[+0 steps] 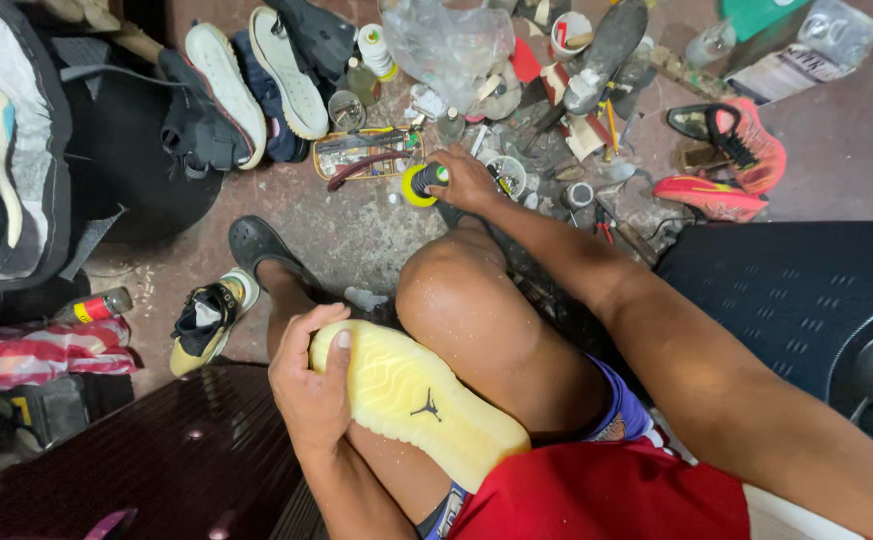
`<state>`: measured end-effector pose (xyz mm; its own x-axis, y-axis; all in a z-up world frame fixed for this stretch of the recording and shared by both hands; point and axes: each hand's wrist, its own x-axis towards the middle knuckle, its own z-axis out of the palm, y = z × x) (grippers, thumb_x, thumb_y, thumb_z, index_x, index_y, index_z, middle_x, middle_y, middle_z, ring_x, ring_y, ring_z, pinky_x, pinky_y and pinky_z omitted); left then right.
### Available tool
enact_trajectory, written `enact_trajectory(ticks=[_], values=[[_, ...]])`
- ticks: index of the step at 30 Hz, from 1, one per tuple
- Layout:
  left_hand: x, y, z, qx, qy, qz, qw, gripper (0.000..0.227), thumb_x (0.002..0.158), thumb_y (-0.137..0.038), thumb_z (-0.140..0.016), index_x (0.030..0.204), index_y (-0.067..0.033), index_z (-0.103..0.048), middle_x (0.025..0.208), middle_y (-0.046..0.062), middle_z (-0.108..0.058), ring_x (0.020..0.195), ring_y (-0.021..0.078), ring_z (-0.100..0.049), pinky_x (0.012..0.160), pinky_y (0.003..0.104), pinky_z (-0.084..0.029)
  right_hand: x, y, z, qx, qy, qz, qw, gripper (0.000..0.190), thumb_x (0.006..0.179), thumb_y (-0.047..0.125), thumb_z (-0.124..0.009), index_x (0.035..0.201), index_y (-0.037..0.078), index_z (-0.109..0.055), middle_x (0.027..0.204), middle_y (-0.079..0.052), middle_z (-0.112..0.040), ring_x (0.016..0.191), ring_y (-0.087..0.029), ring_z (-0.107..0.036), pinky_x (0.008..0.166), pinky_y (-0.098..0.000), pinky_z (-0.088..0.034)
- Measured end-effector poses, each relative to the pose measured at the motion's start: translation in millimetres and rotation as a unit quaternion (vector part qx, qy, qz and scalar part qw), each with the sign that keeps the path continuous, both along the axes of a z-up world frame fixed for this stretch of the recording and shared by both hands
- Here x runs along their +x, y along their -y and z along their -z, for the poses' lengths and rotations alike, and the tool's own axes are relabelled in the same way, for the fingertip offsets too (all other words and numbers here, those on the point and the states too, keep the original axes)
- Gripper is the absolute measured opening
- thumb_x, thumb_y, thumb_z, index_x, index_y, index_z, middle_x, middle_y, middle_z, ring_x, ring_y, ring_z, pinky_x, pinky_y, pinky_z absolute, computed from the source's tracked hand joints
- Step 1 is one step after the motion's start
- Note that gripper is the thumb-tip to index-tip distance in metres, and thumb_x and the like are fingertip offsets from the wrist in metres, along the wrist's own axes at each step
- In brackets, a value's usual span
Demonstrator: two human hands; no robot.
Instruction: The person trims excess material from a translucent shoe sole using scissors. They hold the sole in their left hand and carefully cut along the edges and inner contours with the scissors in their right hand.
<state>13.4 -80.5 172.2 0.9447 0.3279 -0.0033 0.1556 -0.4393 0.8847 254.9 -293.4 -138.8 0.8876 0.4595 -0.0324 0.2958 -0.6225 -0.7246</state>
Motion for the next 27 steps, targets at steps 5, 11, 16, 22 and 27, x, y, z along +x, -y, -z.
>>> enact_trajectory(ticks=[5,11,16,22,27], values=[[1,-3,-8,0.003,-0.011,-0.002,1.0,0.022,0.094,-0.009,-0.067,0.113,0.0003,-0.068,0.102,0.012,-0.071,0.097,0.0238,-0.069,0.092,0.032,-0.052,-6,-6,28,-0.071,0.005,-0.031,0.997,0.063,0.072,0.031,-0.09,0.128,0.018,-0.065,0.114,-0.016,-0.057,0.113,-0.04,-0.059,0.093,-0.052,-0.048],[7,-3,-10,-0.018,-0.032,-0.009,0.999,0.025,0.091,-0.012,-0.067,0.113,-0.0006,-0.069,0.098,0.011,-0.068,0.093,0.0234,-0.068,0.088,0.031,-0.052,-4,-9,35,-0.066,-0.037,-0.059,0.995,0.062,0.076,0.024,-0.086,0.133,0.017,-0.063,0.121,-0.016,-0.054,0.115,-0.039,-0.058,0.095,-0.0483,-0.049],[7,-2,-13,-0.019,-0.049,-0.002,0.999,0.026,0.093,-0.015,-0.068,0.114,0.0001,-0.068,0.1,0.011,-0.069,0.093,0.023,-0.068,0.088,0.031,-0.052,-4,-14,47,-0.084,-0.024,-0.106,0.991,0.062,0.079,0.022,-0.085,0.135,0.012,-0.062,0.121,-0.015,-0.054,0.121,-0.037,-0.056,0.098,-0.0479,-0.05],[10,-2,-11,-0.024,-0.036,0.004,0.999,0.025,0.093,-0.011,-0.065,0.115,0.0013,-0.067,0.105,0.012,-0.07,0.097,0.0244,-0.068,0.092,0.032,-0.052,-8,-32,49,-0.062,0.046,-0.155,0.985,0.062,0.075,0.02,-0.086,0.132,0.012,-0.063,0.128,-0.017,-0.054,0.126,-0.04,-0.051,0.096,-0.0478,-0.049],[18,-3,-6,-0.008,-0.034,0.007,0.999,0.023,0.091,-0.008,-0.067,0.113,0.0009,-0.068,0.101,0.012,-0.07,0.095,0.0241,-0.068,0.09,0.032,-0.052,4,-31,34,-0.066,0.038,-0.166,0.983,0.059,0.078,0.02,-0.084,0.132,0.013,-0.062,0.126,-0.019,-0.053,0.124,-0.041,-0.052,0.099,-0.0488,-0.049]])
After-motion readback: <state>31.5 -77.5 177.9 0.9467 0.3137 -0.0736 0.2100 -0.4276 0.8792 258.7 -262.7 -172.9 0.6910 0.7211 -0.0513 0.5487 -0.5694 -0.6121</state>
